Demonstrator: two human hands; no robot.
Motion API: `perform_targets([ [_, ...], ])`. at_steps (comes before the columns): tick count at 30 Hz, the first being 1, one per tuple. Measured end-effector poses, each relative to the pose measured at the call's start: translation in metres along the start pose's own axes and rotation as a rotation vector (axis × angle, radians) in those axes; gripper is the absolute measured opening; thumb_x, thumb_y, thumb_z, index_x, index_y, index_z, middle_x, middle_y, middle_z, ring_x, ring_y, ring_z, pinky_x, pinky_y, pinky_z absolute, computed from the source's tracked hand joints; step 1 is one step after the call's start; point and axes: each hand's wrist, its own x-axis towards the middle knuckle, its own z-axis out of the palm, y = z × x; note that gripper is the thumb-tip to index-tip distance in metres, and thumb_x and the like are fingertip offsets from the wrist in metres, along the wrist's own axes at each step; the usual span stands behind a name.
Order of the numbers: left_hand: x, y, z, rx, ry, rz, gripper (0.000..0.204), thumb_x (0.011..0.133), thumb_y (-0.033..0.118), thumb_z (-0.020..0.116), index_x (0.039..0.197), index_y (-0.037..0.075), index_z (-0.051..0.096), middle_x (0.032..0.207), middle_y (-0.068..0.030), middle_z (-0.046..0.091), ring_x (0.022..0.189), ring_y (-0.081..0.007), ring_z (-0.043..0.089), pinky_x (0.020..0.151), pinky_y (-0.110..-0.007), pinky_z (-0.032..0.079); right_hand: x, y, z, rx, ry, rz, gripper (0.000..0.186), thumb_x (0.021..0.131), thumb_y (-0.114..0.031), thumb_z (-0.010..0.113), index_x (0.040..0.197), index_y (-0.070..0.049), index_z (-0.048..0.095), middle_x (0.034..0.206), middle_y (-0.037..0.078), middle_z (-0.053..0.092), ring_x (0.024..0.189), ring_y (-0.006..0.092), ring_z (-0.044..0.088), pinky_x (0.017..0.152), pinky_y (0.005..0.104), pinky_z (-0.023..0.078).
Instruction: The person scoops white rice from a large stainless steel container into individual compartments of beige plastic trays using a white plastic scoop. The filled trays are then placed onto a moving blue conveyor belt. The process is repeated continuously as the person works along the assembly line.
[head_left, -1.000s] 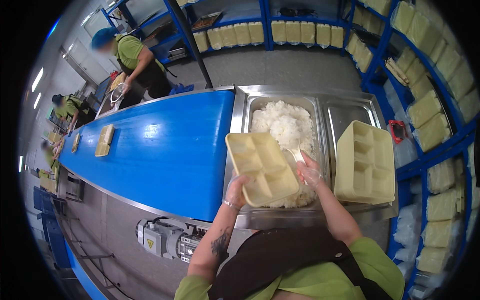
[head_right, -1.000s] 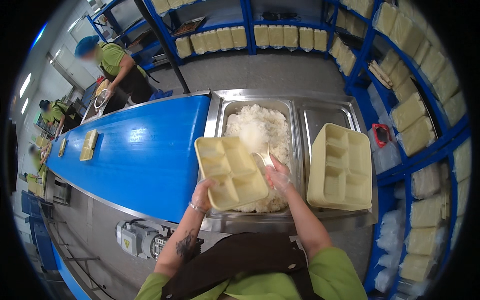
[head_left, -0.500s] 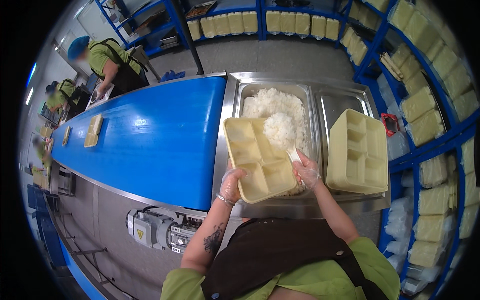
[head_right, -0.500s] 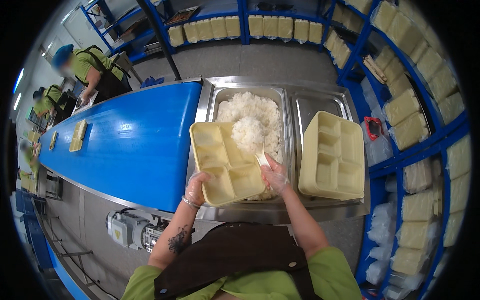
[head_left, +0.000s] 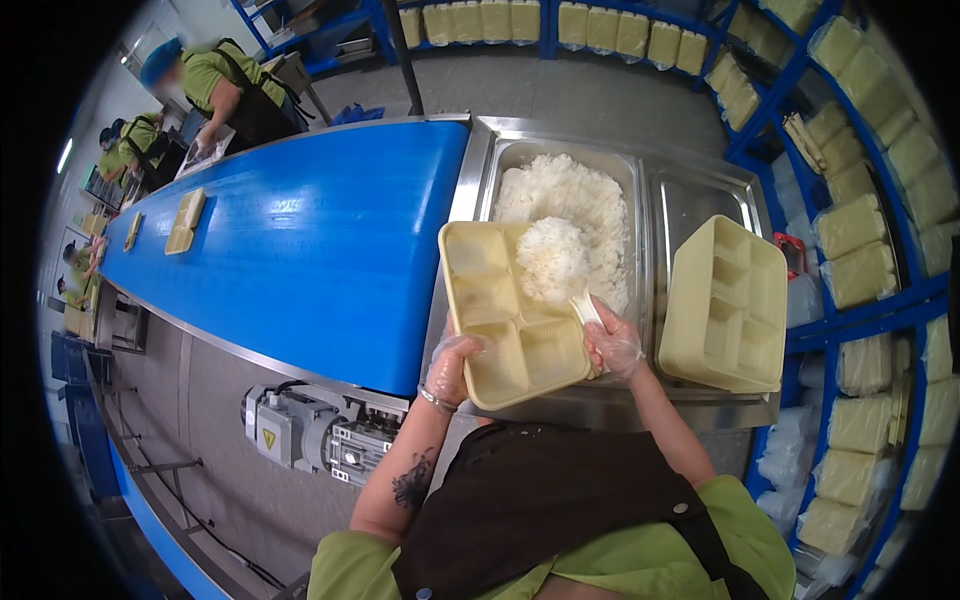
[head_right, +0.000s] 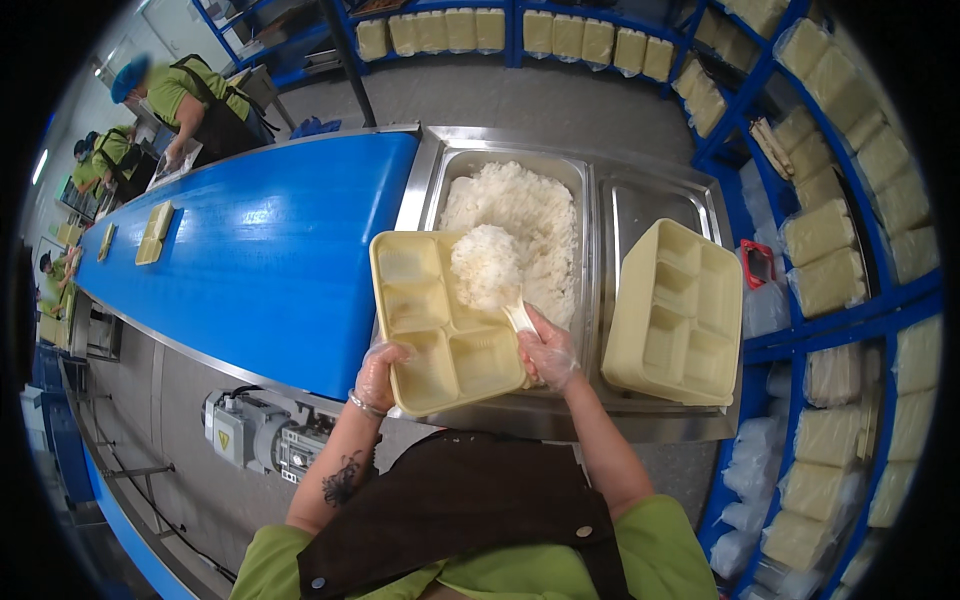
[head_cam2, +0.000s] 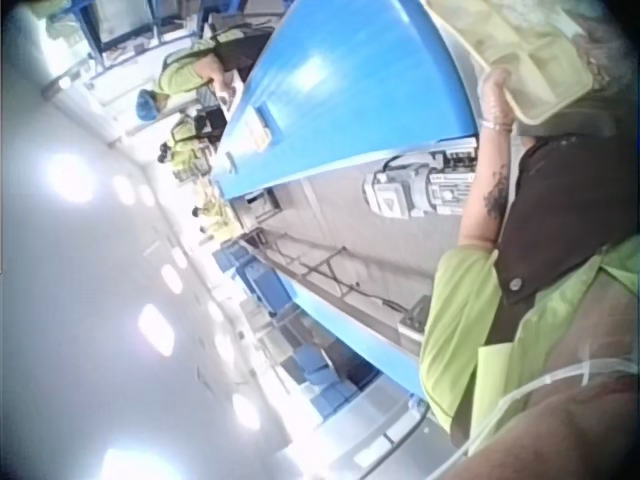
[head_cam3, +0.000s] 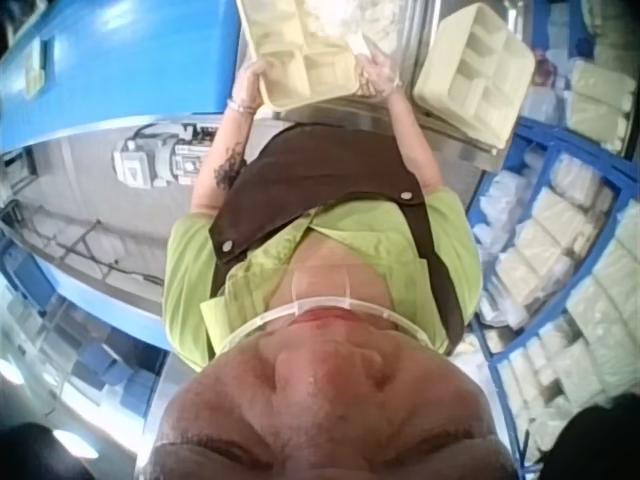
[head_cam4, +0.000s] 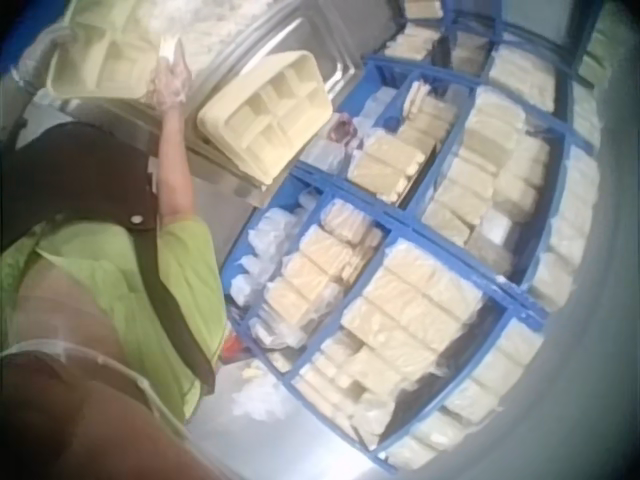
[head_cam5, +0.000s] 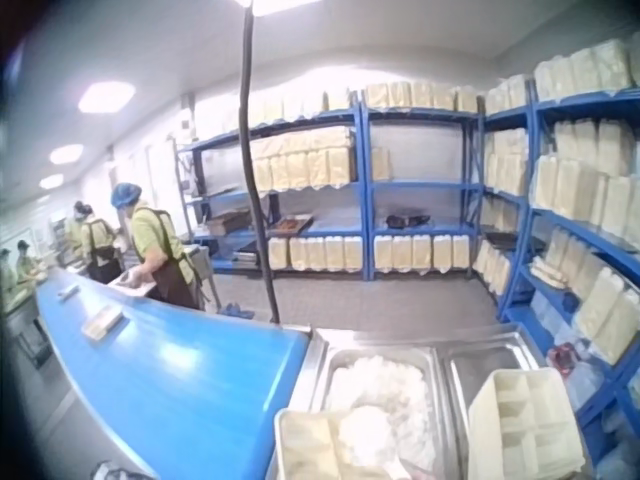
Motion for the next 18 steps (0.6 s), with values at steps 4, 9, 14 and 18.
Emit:
perform_targets([
  [4, -0.007, 0.001, -0.012, 0.023, -0.034, 0.048, 0.052, 0.06, -0.002, 0.04, 0.112, 0.005, 0.035, 0.094, -0.0098, 0.048, 0.079, -0.018, 0.049, 0.069, -0.028, 0.043, -0.003, -0.002, 0.005, 0.043, -0.074, 0.014, 0.045, 0.08, -0.009, 0.042, 0.122, -0.013, 0.027, 0.053, 0.001, 0.041, 0.036, 0.0054, 0.033, 0.032, 0.0185, 0.029],
  [9, -0.018, 0.002, -0.03, -0.021, 0.056, 0.048, 0.053, 0.055, -0.001, 0.039, 0.107, -0.002, 0.038, 0.092, -0.0111, 0.05, 0.078, -0.0189, 0.05, 0.068, -0.027, 0.043, -0.003, -0.002, 0.015, 0.036, -0.142, 0.017, 0.045, 0.08, -0.009, 0.042, 0.122, -0.013, 0.027, 0.054, 0.001, 0.042, 0.037, 0.0053, 0.033, 0.032, 0.0189, 0.03],
  [14, -0.035, -0.004, -0.056, -0.023, 0.18, 0.105, 0.051, 0.052, 0.0, 0.04, 0.102, -0.006, 0.041, 0.074, -0.0084, 0.051, 0.063, -0.0172, 0.049, 0.06, -0.026, 0.043, -0.009, -0.01, 0.034, -0.092, -0.197, 0.121, 0.045, 0.08, -0.01, 0.041, 0.123, -0.013, 0.026, 0.054, 0.0, 0.043, 0.037, 0.0054, 0.035, 0.033, 0.0187, 0.032],
  [18, -0.041, -0.024, -0.084, -0.113, 0.233, 0.043, 0.035, 0.051, 0.001, 0.041, 0.083, -0.006, 0.05, 0.059, -0.0061, 0.049, 0.054, -0.0156, 0.047, 0.055, -0.025, 0.042, -0.018, -0.011, 0.06, -0.198, -0.167, 0.215, 0.045, 0.081, -0.013, 0.039, 0.123, -0.012, 0.024, 0.055, 0.0, 0.043, 0.039, 0.0051, 0.037, 0.035, 0.0177, 0.034],
])
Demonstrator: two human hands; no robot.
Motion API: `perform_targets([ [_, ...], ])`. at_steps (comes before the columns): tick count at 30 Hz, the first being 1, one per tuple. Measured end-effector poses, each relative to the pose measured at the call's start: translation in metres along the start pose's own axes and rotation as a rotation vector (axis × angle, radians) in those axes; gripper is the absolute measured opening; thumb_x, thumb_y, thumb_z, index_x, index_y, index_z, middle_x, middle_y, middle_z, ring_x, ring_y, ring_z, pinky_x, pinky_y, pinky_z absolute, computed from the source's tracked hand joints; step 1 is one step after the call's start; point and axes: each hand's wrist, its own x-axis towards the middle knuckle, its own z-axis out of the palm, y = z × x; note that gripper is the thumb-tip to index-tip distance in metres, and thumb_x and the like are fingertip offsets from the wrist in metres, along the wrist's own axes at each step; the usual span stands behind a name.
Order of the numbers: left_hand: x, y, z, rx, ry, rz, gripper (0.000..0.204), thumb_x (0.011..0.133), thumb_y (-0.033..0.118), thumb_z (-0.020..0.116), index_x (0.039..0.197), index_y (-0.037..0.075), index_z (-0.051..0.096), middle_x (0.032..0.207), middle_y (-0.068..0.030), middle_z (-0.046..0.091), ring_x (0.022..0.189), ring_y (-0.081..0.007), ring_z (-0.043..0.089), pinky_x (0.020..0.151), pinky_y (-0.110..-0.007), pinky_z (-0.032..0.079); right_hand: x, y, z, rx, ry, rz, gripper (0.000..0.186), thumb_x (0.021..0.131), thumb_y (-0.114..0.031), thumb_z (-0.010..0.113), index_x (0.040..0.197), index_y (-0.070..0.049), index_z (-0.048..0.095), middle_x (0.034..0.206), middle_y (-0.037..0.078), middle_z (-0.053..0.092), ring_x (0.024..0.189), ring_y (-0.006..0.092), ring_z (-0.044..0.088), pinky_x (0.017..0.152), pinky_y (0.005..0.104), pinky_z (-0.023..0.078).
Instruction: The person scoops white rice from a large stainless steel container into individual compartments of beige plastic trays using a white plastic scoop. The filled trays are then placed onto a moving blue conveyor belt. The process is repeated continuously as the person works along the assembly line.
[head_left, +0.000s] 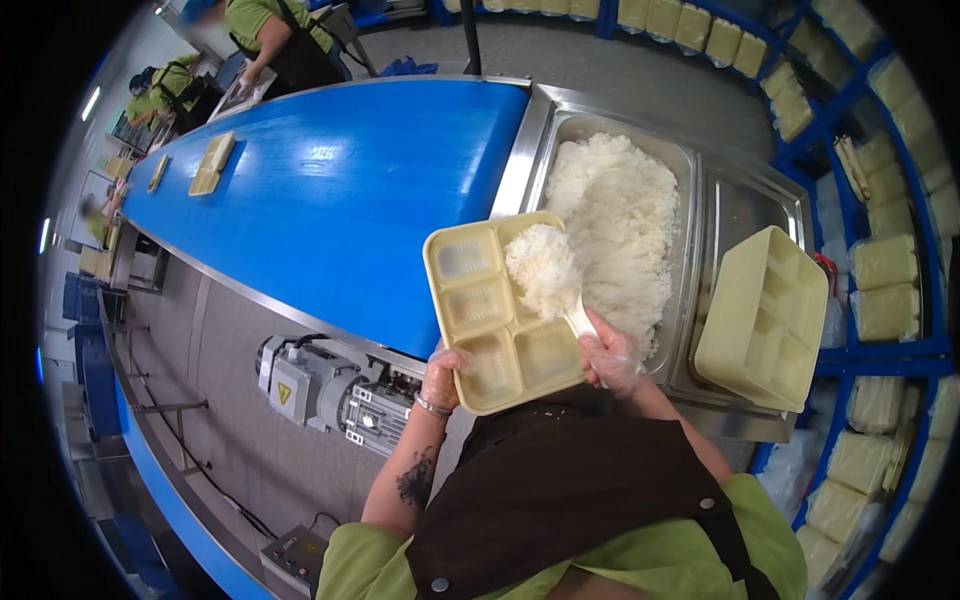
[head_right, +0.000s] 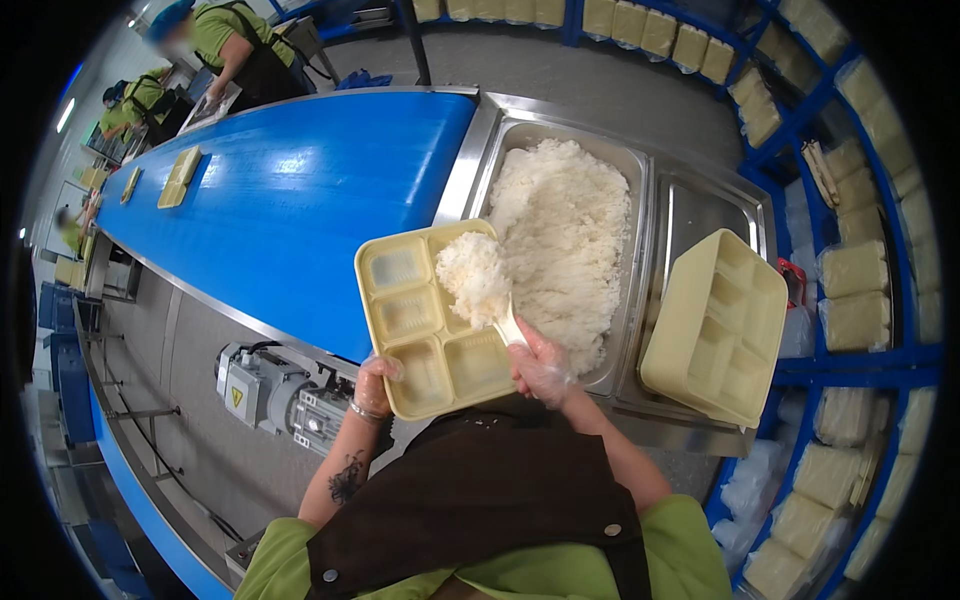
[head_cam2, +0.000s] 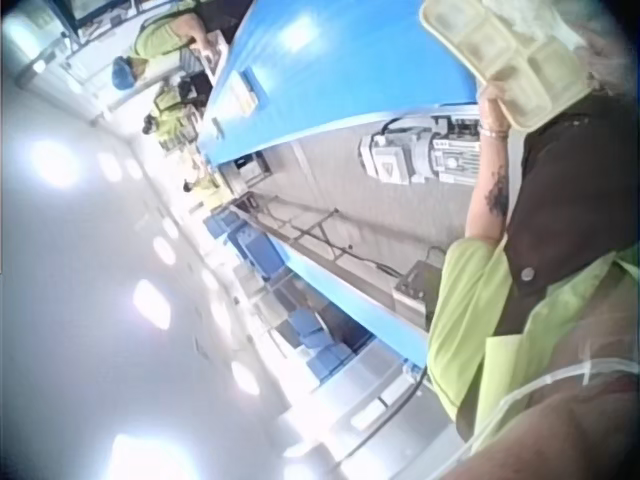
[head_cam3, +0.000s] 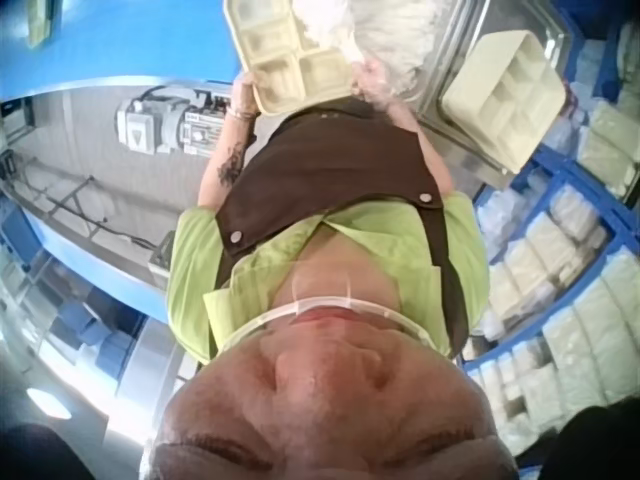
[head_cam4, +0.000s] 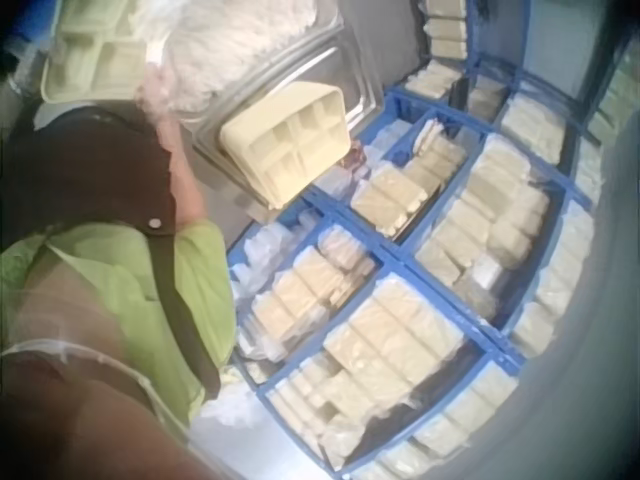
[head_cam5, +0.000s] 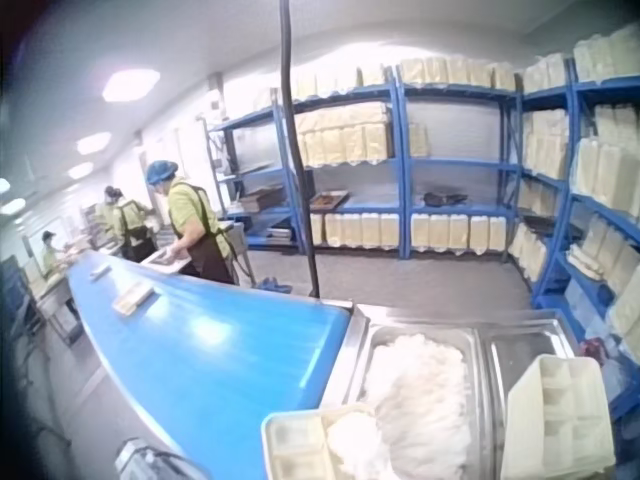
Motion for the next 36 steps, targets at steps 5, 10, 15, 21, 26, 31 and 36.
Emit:
perform_targets([
  [5, -0.013, -0.004, -0.004, -0.007, -0.009, 0.015, 0.007, 0.05, 0.002, 0.042, 0.052, -0.001, 0.049, 0.056, -0.0071, 0.048, 0.053, -0.0162, 0.046, 0.054, -0.025, 0.042, -0.002, 0.012, 0.022, -0.193, 0.032, -0.061, 0.049, 0.079, -0.02, 0.041, 0.123, -0.009, 0.022, 0.057, 0.006, 0.048, 0.043, 0.012, 0.046, 0.04, 0.0255, 0.04],
  [10, -0.018, -0.005, -0.001, 0.035, -0.022, 0.071, 0.009, 0.057, 0.002, 0.041, 0.05, 0.0, 0.046, 0.055, -0.0092, 0.048, 0.051, -0.0169, 0.045, 0.051, -0.026, 0.04, -0.005, 0.015, 0.028, -0.676, 0.148, -0.259, 0.041, 0.075, -0.023, 0.045, 0.111, -0.007, 0.034, 0.059, 0.014, 0.05, 0.053, 0.0271, 0.051, 0.052, 0.0348, 0.042],
  [15, -0.006, -0.02, -0.022, -0.068, -0.061, -0.026, 0.008, 0.053, 0.002, 0.041, 0.047, 0.001, 0.046, 0.051, -0.0071, 0.047, 0.049, -0.0159, 0.045, 0.054, -0.025, 0.042, -0.025, -0.023, 0.018, -0.942, 0.231, -0.421, 0.02, 0.072, -0.023, 0.049, 0.077, -0.004, 0.048, 0.061, 0.013, 0.052, 0.057, 0.0314, 0.05, 0.053, 0.0376, 0.04],
  [21, -0.007, -0.02, -0.017, 0.028, -0.153, 0.046, 0.01, 0.054, 0.005, 0.041, 0.045, 0.004, 0.042, 0.047, -0.0062, 0.043, 0.045, -0.0146, 0.039, 0.046, -0.024, 0.036, -0.02, -0.035, 0.023, -0.68, 0.595, -0.83, 0.013, 0.059, -0.004, 0.061, 0.07, -0.006, 0.053, 0.058, 0.008, 0.048, 0.051, 0.0214, 0.049, 0.044, 0.029, 0.039],
  [26, -0.012, -0.02, -0.012, 0.021, -0.129, 0.0, 0.008, 0.054, 0.005, 0.041, 0.046, 0.005, 0.042, 0.048, -0.0061, 0.042, 0.045, -0.0145, 0.038, 0.045, -0.024, 0.034, -0.007, -0.033, 0.025, -0.632, 0.612, -1.041, 0.014, 0.058, -0.001, 0.061, 0.07, -0.005, 0.054, 0.063, 0.004, 0.046, 0.043, 0.0134, 0.039, 0.04, 0.0238, 0.032],
  [31, -0.021, -0.015, -0.01, -0.004, -0.15, -0.014, 0.004, 0.052, 0.004, 0.042, 0.049, 0.003, 0.044, 0.049, -0.0069, 0.044, 0.046, -0.0149, 0.04, 0.046, -0.024, 0.036, -0.014, -0.028, 0.025, -0.72, 0.582, -0.922, 0.015, 0.058, -0.001, 0.059, 0.071, -0.007, 0.054, 0.068, 0.006, 0.05, 0.052, 0.0197, 0.048, 0.045, 0.0272, 0.038],
  [36, -0.026, -0.014, -0.007, 0.021, -0.106, -0.01, 0.002, 0.051, 0.003, 0.043, 0.051, 0.002, 0.045, 0.05, -0.0072, 0.045, 0.048, -0.0155, 0.042, 0.048, -0.024, 0.038, -0.017, -0.024, 0.023, -0.712, 0.596, -0.896, 0.018, 0.057, -0.004, 0.059, 0.074, -0.008, 0.054, 0.073, 0.007, 0.051, 0.057, 0.0229, 0.052, 0.049, 0.0293, 0.042],
])
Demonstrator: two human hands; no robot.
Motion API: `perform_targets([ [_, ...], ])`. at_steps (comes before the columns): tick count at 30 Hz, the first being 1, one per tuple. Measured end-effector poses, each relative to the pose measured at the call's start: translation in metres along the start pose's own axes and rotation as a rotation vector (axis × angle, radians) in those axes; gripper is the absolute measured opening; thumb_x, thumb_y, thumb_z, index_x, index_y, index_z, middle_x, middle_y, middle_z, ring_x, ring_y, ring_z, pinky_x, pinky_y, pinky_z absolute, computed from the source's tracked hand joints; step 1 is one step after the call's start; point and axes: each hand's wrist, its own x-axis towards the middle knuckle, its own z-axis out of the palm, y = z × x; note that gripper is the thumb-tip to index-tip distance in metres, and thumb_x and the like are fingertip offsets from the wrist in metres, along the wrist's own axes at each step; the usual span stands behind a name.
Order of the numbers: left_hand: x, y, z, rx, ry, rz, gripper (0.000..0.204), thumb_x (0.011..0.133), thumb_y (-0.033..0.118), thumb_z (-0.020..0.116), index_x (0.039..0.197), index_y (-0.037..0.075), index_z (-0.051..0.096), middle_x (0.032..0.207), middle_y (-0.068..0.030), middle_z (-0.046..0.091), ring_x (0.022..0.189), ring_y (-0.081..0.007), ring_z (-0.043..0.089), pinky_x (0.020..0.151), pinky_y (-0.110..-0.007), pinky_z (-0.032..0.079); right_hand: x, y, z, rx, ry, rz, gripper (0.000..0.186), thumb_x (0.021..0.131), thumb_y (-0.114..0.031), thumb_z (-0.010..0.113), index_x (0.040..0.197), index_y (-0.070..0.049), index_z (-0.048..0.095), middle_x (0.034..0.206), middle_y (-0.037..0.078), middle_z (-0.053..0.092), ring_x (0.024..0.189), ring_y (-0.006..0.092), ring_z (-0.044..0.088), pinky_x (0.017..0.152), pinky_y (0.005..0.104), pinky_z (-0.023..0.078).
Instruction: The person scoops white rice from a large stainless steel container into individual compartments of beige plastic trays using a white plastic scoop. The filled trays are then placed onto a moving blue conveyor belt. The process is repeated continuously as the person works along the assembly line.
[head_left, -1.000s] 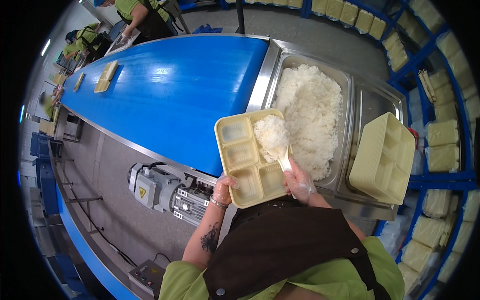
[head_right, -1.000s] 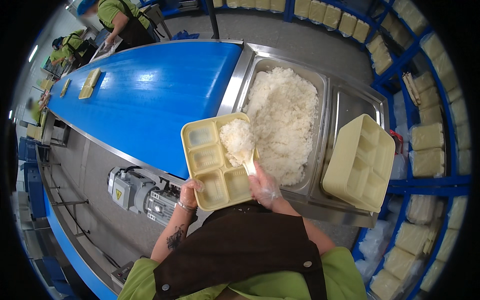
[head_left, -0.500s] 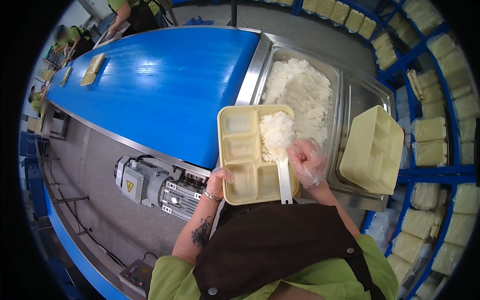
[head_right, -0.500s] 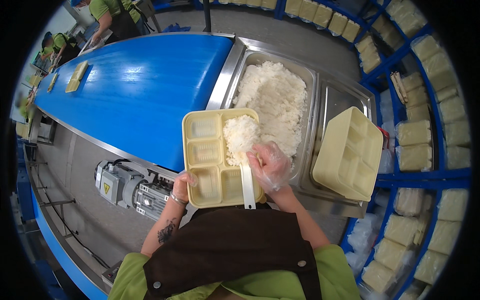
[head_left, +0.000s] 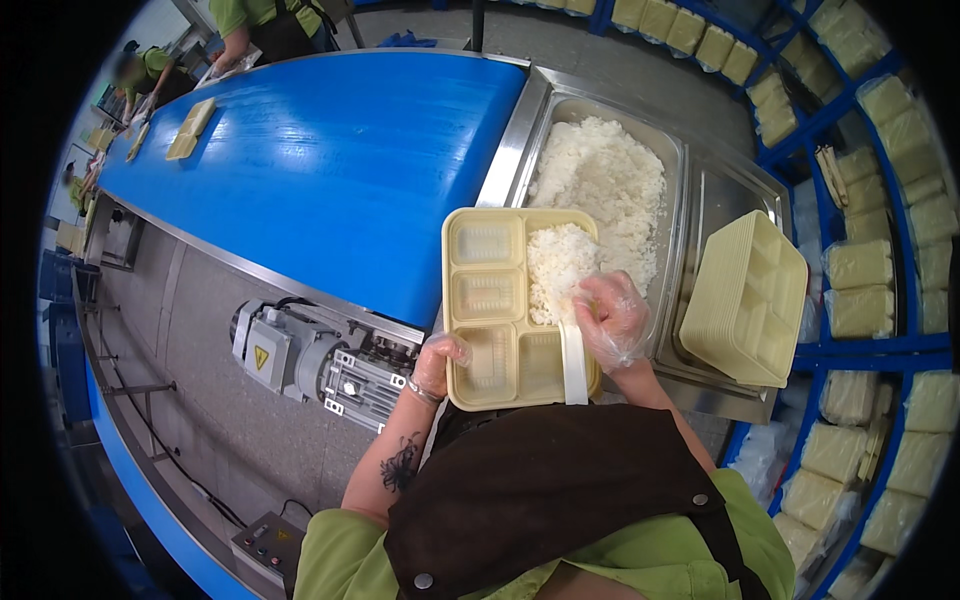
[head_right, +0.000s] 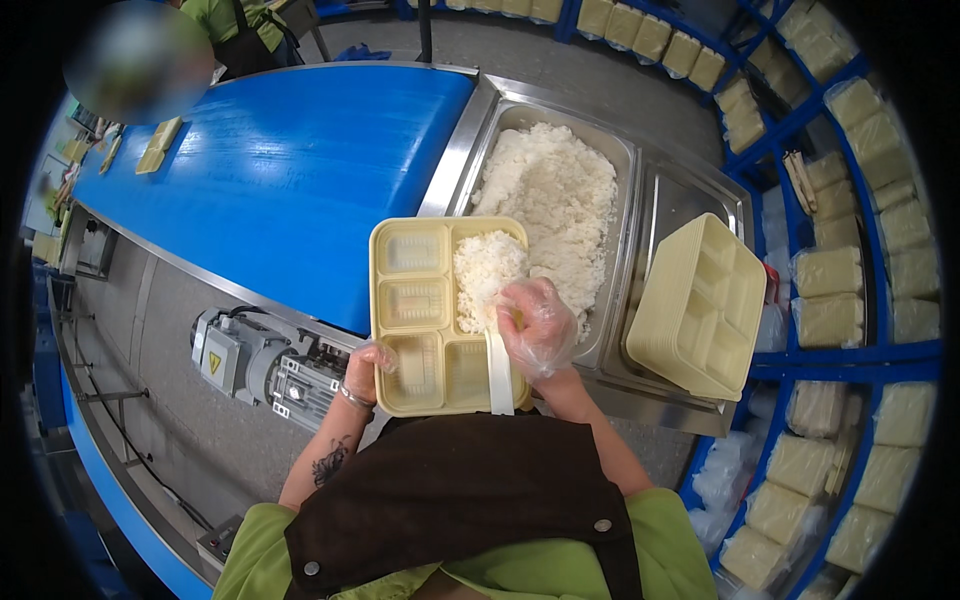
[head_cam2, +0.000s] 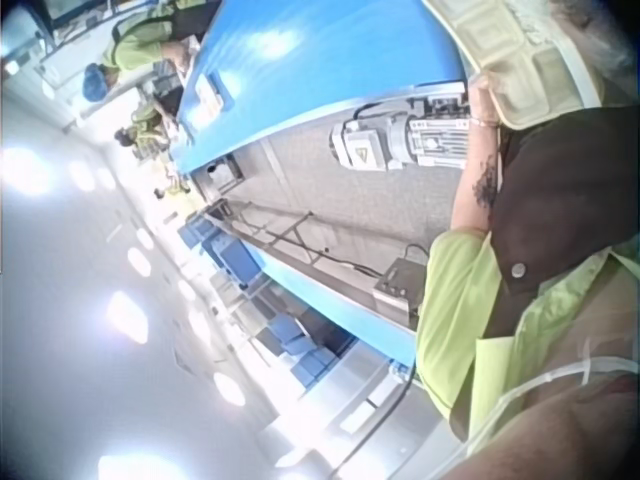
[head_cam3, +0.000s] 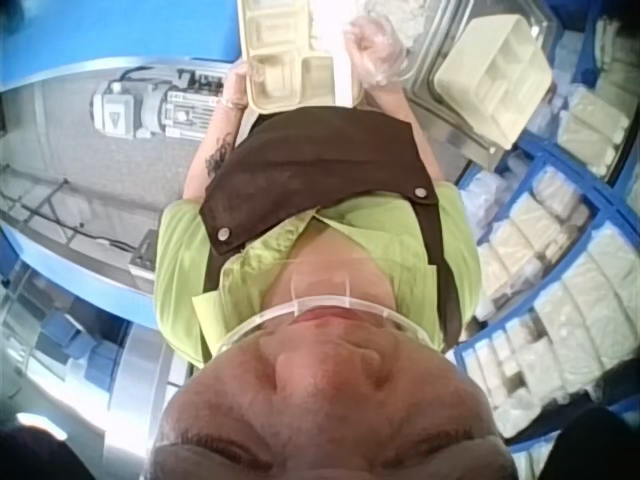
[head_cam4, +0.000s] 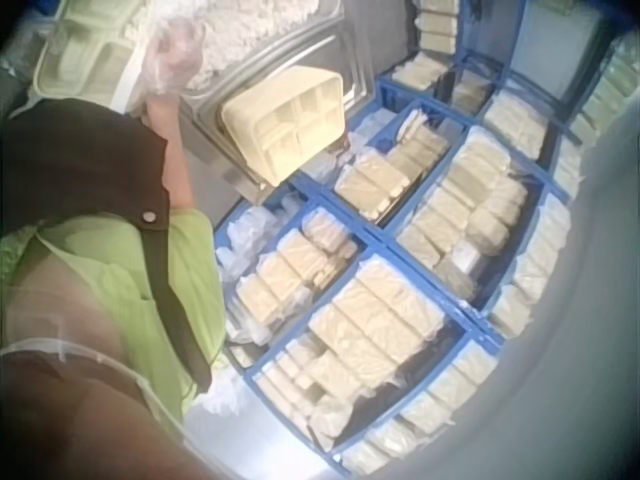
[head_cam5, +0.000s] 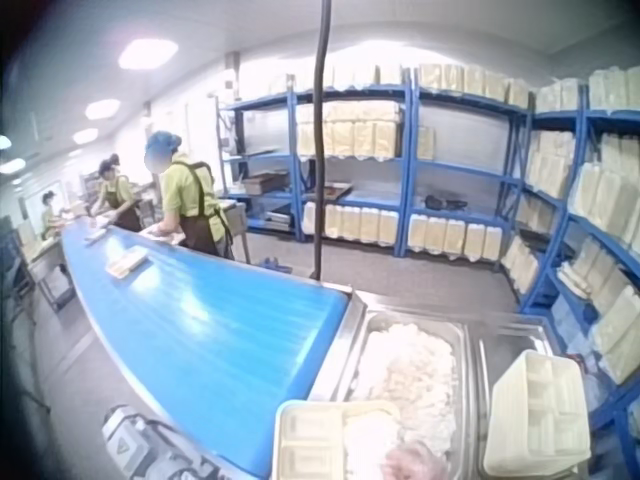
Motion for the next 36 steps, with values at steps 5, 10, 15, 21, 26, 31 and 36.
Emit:
perform_targets([
  [5, -0.005, 0.005, 0.011, -0.004, -0.029, 0.014, 0.008, 0.051, 0.003, 0.042, 0.054, 0.0, 0.049, 0.051, -0.0074, 0.046, 0.047, -0.0144, 0.042, 0.048, -0.024, 0.038, 0.004, -0.004, -0.001, -0.118, 0.036, -0.104, 0.024, 0.054, -0.007, 0.062, 0.077, -0.007, 0.054, 0.074, 0.006, 0.049, 0.056, 0.0211, 0.051, 0.048, 0.0293, 0.041],
  [10, -0.01, 0.008, 0.018, -0.001, -0.039, -0.003, 0.026, 0.051, 0.002, 0.042, 0.073, -0.006, 0.052, 0.053, -0.0065, 0.048, 0.047, -0.0122, 0.043, 0.049, -0.022, 0.039, 0.006, -0.008, -0.002, -0.177, -0.03, -0.032, 0.023, 0.054, -0.01, 0.061, 0.076, -0.009, 0.054, 0.077, 0.006, 0.048, 0.061, 0.0245, 0.052, 0.051, 0.0314, 0.042],
  [15, -0.009, 0.011, 0.02, 0.057, -0.031, -0.041, 0.054, 0.05, 0.001, 0.041, 0.103, -0.008, 0.04, 0.063, -0.0076, 0.052, 0.049, -0.0103, 0.045, 0.05, -0.019, 0.039, 0.009, -0.012, -0.004, -0.15, -0.001, -0.029, 0.02, 0.054, -0.008, 0.06, 0.073, -0.01, 0.054, 0.077, 0.007, 0.047, 0.061, 0.0251, 0.051, 0.051, 0.0325, 0.042],
  [21, -0.013, 0.022, 0.038, 0.076, -0.063, -0.042, 0.065, 0.049, 0.0, 0.04, 0.114, -0.003, 0.033, 0.079, -0.0101, 0.053, 0.051, -0.0092, 0.046, 0.052, -0.018, 0.04, 0.011, -0.01, -0.007, -0.152, -0.007, -0.038, 0.019, 0.054, -0.007, 0.059, 0.072, -0.01, 0.055, 0.075, 0.007, 0.046, 0.062, 0.0247, 0.051, 0.052, 0.0323, 0.042],
  [26, -0.011, 0.02, 0.036, 0.068, -0.082, -0.04, 0.067, 0.049, 0.0, 0.04, 0.115, -0.003, 0.032, 0.08, -0.0104, 0.054, 0.052, -0.0095, 0.046, 0.052, -0.018, 0.041, 0.015, -0.014, -0.01, -0.112, -0.012, -0.055, 0.02, 0.054, -0.007, 0.059, 0.073, -0.01, 0.055, 0.075, 0.006, 0.046, 0.062, 0.0237, 0.051, 0.052, 0.0314, 0.042],
  [31, -0.007, 0.019, 0.031, 0.096, -0.108, -0.05, 0.068, 0.048, 0.001, 0.041, 0.115, -0.003, 0.031, 0.081, -0.0105, 0.054, 0.053, -0.0097, 0.047, 0.052, -0.019, 0.041, 0.017, -0.013, -0.012, -0.148, -0.035, -0.084, 0.02, 0.054, -0.007, 0.059, 0.074, -0.01, 0.057, 0.075, 0.006, 0.046, 0.061, 0.0231, 0.051, 0.052, 0.0308, 0.042],
  [36, -0.009, 0.022, 0.037, 0.108, -0.097, -0.034, 0.068, 0.048, 0.001, 0.04, 0.115, -0.002, 0.031, 0.083, -0.0112, 0.053, 0.053, -0.0104, 0.047, 0.053, -0.019, 0.041, 0.021, -0.012, -0.012, -0.145, -0.03, -0.125, 0.02, 0.053, -0.006, 0.059, 0.073, -0.011, 0.057, 0.074, 0.005, 0.046, 0.059, 0.0213, 0.051, 0.05, 0.0304, 0.041],
])
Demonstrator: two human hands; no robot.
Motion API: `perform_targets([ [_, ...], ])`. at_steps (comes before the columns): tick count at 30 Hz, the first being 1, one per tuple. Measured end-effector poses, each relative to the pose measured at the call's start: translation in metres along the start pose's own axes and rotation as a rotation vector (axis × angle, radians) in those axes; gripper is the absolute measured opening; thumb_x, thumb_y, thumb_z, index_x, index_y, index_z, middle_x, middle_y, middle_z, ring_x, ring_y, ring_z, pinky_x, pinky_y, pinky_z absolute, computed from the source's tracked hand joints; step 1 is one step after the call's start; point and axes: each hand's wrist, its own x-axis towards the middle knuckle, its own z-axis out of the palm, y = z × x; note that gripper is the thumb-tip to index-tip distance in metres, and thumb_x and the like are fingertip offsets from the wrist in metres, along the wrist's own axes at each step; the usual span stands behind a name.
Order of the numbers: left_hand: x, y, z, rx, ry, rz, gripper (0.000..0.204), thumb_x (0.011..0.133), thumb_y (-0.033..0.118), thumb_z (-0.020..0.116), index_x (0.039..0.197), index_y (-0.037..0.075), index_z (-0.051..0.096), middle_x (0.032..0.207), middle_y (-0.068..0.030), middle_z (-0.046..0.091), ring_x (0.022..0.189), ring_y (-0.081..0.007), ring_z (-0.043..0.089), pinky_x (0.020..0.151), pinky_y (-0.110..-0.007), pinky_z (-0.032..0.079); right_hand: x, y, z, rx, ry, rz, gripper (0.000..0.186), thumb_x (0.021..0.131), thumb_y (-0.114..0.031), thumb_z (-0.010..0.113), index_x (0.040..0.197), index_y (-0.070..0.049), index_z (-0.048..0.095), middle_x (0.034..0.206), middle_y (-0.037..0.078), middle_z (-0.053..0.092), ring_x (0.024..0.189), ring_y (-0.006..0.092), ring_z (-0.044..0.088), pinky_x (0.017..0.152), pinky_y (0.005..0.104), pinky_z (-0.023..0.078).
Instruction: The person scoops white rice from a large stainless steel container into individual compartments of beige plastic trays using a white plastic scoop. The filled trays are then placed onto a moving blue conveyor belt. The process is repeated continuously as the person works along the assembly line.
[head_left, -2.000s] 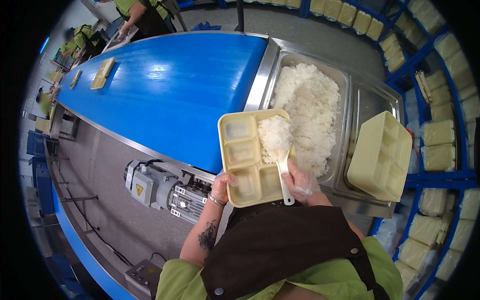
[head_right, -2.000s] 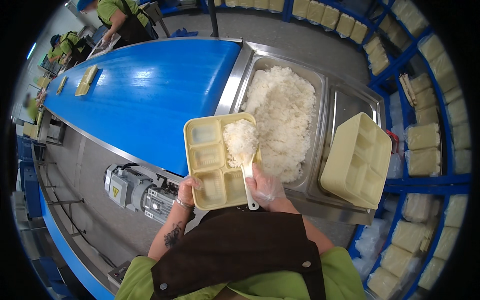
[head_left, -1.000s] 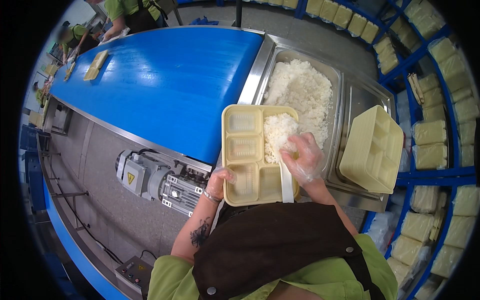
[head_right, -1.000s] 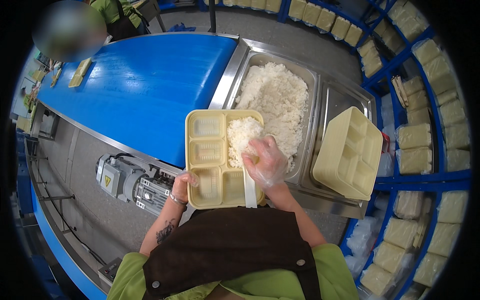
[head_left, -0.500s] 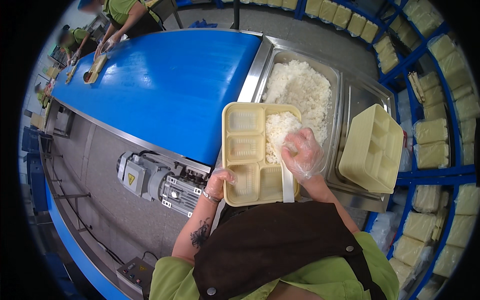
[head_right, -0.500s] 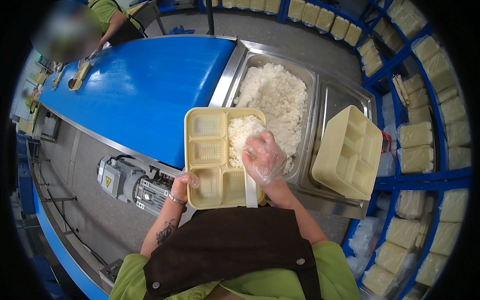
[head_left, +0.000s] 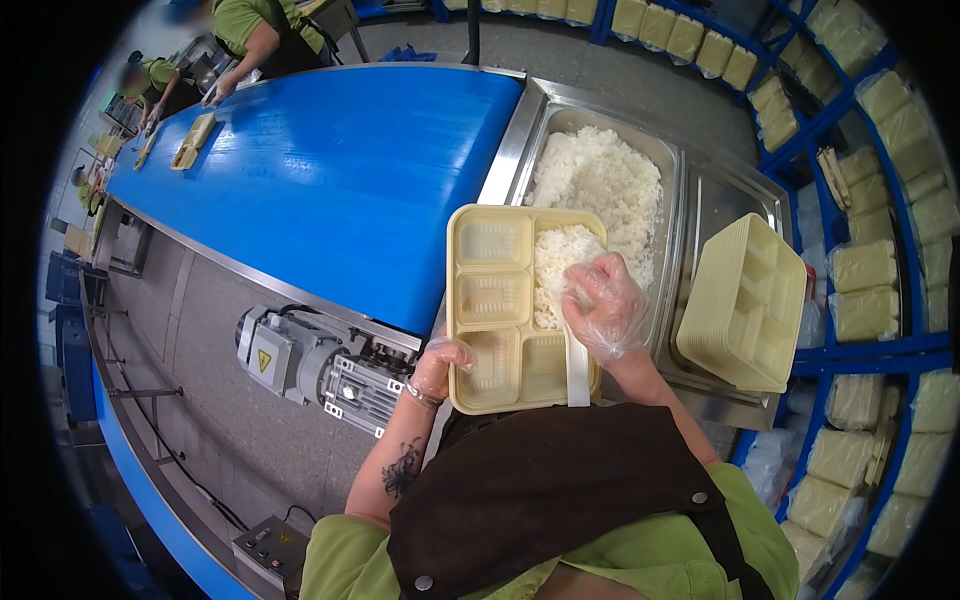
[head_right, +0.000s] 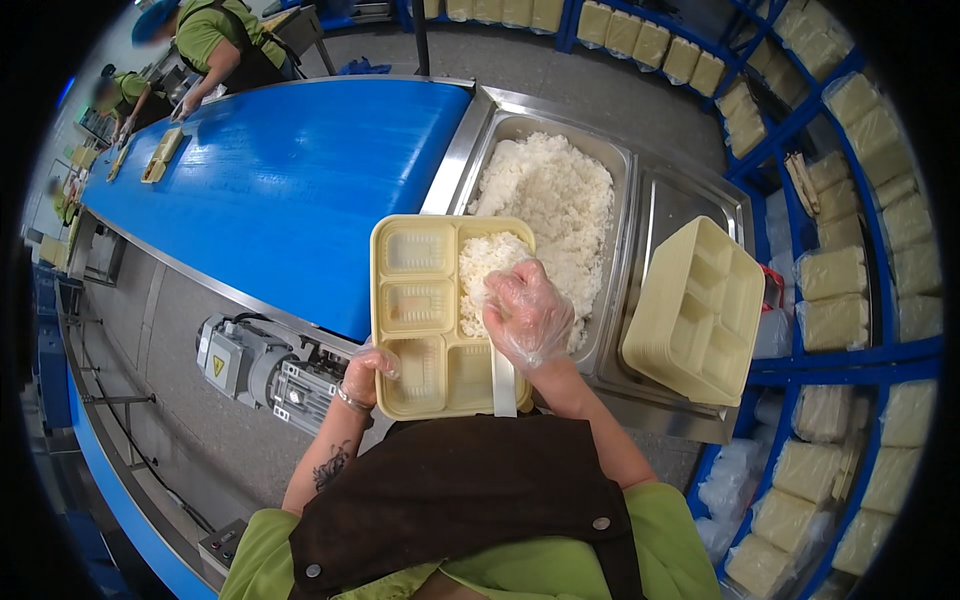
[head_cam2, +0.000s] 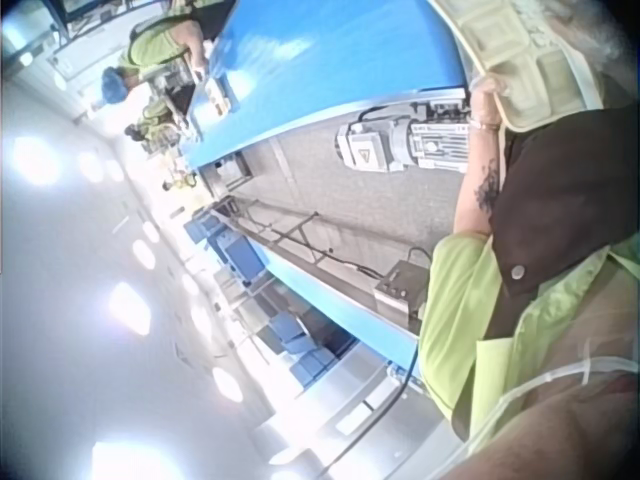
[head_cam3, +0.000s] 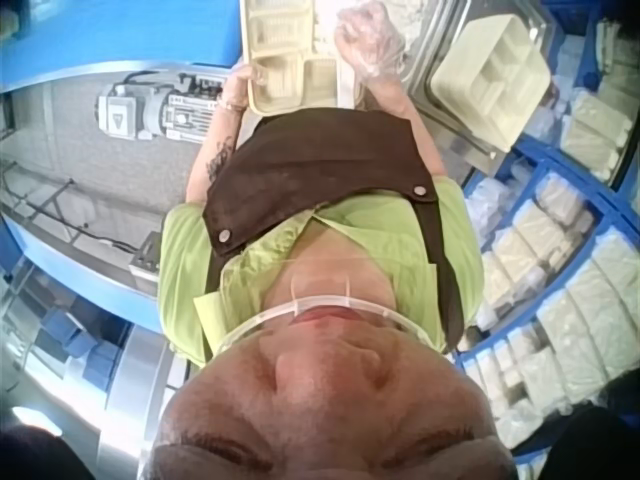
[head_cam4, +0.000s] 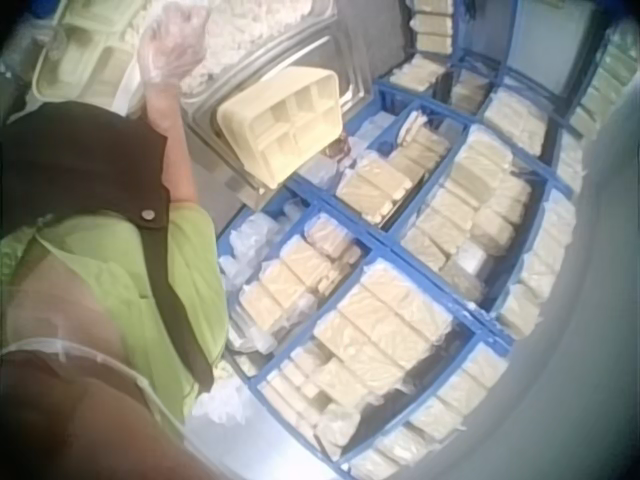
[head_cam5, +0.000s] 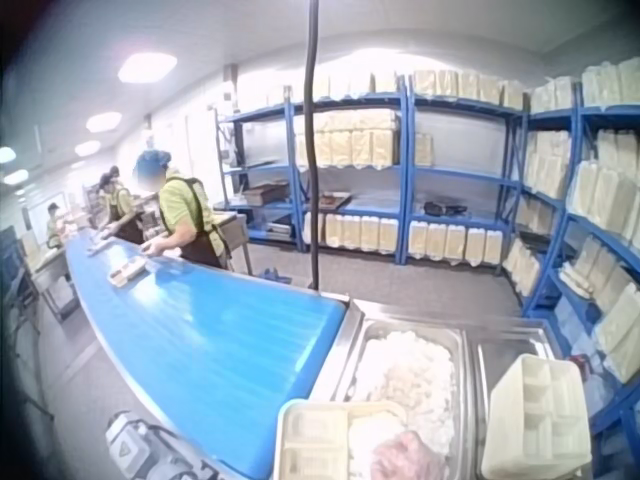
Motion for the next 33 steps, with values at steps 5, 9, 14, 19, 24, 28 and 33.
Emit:
perform_targets([
  [5, 0.001, 0.002, 0.001, 0.014, -0.013, -0.008, 0.068, 0.048, 0.002, 0.04, 0.115, -0.001, 0.032, 0.087, -0.0116, 0.052, 0.057, -0.0116, 0.048, 0.054, -0.02, 0.042, 0.002, 0.005, 0.001, 0.021, -0.002, -0.065, 0.018, 0.053, -0.004, 0.058, 0.069, -0.013, 0.056, 0.072, 0.002, 0.045, 0.057, 0.0195, 0.05, 0.046, 0.0302, 0.041],
  [9, 0.001, 0.003, 0.002, 0.007, -0.016, -0.014, 0.068, 0.048, 0.002, 0.04, 0.115, -0.001, 0.033, 0.089, -0.0119, 0.052, 0.063, -0.0133, 0.05, 0.057, -0.02, 0.043, 0.004, 0.005, 0.0, 0.005, 0.021, -0.078, 0.016, 0.053, -0.004, 0.058, 0.066, -0.013, 0.055, 0.069, 0.002, 0.045, 0.056, 0.0196, 0.05, 0.046, 0.0298, 0.041],
  [14, 0.001, 0.006, 0.007, -0.019, -0.015, 0.001, 0.067, 0.048, 0.002, 0.04, 0.114, -0.003, 0.032, 0.087, -0.0121, 0.052, 0.063, -0.0137, 0.05, 0.057, -0.021, 0.043, 0.004, 0.006, -0.002, 0.079, 0.052, -0.038, 0.013, 0.053, -0.003, 0.059, 0.063, -0.011, 0.055, 0.068, 0.003, 0.047, 0.054, 0.019, 0.05, 0.045, 0.0297, 0.04],
  [19, 0.007, -0.005, -0.017, -0.056, -0.075, 0.025, 0.066, 0.05, 0.001, 0.041, 0.115, -0.005, 0.031, 0.075, -0.0115, 0.055, 0.055, -0.0123, 0.05, 0.055, -0.021, 0.042, 0.0, 0.016, -0.007, 0.299, 0.001, 0.136, 0.012, 0.057, -0.001, 0.059, 0.067, -0.008, 0.057, 0.068, 0.001, 0.047, 0.054, 0.0114, 0.048, 0.044, 0.0228, 0.037],
  [24, 0.011, -0.013, -0.026, -0.083, -0.045, 0.011, 0.065, 0.051, 0.0, 0.04, 0.115, -0.005, 0.03, 0.077, -0.012, 0.054, 0.056, -0.0129, 0.05, 0.057, -0.022, 0.042, -0.004, 0.023, -0.009, 0.902, -0.034, 0.51, 0.01, 0.066, -0.001, 0.056, 0.075, -0.003, 0.058, 0.066, -0.001, 0.048, 0.054, 0.0067, 0.043, 0.048, 0.0181, 0.033],
  [28, 0.005, -0.005, -0.013, -0.16, -0.061, 0.036, 0.069, 0.051, -0.001, 0.04, 0.118, -0.001, 0.026, 0.09, -0.0135, 0.051, 0.066, -0.0163, 0.052, 0.063, -0.025, 0.044, -0.003, 0.015, -0.025, 1.313, -0.058, 0.828, 0.011, 0.07, -0.002, 0.053, 0.081, 0.001, 0.056, 0.065, 0.001, 0.05, 0.057, 0.007, 0.045, 0.051, 0.0182, 0.036],
  [33, 0.006, -0.009, -0.014, -0.208, -0.018, 0.049, 0.045, 0.05, 0.0, 0.042, 0.096, -0.003, 0.044, 0.076, -0.0112, 0.053, 0.06, -0.0163, 0.05, 0.059, -0.026, 0.044, -0.007, 0.015, -0.036, 1.565, -0.064, 0.876, 0.013, 0.073, -0.002, 0.049, 0.085, 0.002, 0.053, 0.07, 0.005, 0.054, 0.061, 0.01, 0.051, 0.056, 0.0205, 0.042],
])
